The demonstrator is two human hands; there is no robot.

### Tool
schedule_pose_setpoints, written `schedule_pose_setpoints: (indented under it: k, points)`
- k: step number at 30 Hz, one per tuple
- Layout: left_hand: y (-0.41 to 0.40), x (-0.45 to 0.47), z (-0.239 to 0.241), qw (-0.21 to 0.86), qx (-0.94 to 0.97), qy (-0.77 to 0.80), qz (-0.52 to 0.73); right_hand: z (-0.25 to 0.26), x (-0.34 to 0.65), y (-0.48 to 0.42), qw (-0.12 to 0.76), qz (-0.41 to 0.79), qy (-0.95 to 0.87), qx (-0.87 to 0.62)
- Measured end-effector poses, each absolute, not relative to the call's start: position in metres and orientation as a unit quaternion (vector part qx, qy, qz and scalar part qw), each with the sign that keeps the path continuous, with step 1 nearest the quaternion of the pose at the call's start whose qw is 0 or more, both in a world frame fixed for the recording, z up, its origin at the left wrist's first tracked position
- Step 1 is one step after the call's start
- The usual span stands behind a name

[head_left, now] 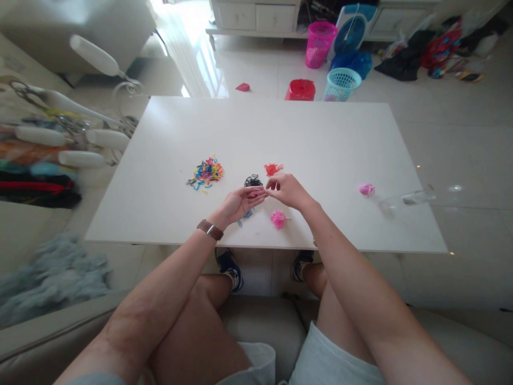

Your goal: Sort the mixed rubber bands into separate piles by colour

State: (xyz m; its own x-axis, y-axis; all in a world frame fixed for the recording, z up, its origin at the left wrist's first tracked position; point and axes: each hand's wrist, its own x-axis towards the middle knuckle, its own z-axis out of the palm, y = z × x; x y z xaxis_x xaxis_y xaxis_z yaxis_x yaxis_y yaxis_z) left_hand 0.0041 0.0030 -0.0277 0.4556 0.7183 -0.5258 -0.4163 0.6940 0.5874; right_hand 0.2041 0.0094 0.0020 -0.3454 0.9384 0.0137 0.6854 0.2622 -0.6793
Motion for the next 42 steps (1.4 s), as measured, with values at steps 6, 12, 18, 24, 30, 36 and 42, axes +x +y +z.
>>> schedule_pose_setpoints:
  k: [6,12,18,24,30,36,42]
  points:
    - [0.001,0.005,-0.028,0.829,0.182,0.395,0.35,-0.006,0.193,0.015,0.237,0.314,-0.773,-0.498]
    - [0.004,0.002,-0.029,0.829,0.194,0.401,0.337,-0.01,0.188,0.021,0.229,0.325,-0.774,-0.493]
    - [0.006,-0.003,-0.031,0.801,0.207,0.434,0.356,-0.004,0.19,0.026,0.232,0.319,-0.766,-0.508]
    - [0.006,-0.011,-0.027,0.778,0.23,0.453,0.369,0.006,0.214,0.025,-0.027,0.42,-0.73,-0.539]
    - [0.005,-0.008,-0.027,0.78,0.234,0.453,0.363,0.008,0.222,0.017,-0.213,0.438,-0.691,-0.534]
    - [0.006,-0.008,-0.027,0.781,0.235,0.456,0.357,0.007,0.215,0.016,-0.229,0.424,-0.687,-0.544]
    - [0.008,-0.011,-0.028,0.802,0.213,0.434,0.352,0.002,0.217,0.02,-0.058,0.339,-0.727,-0.594]
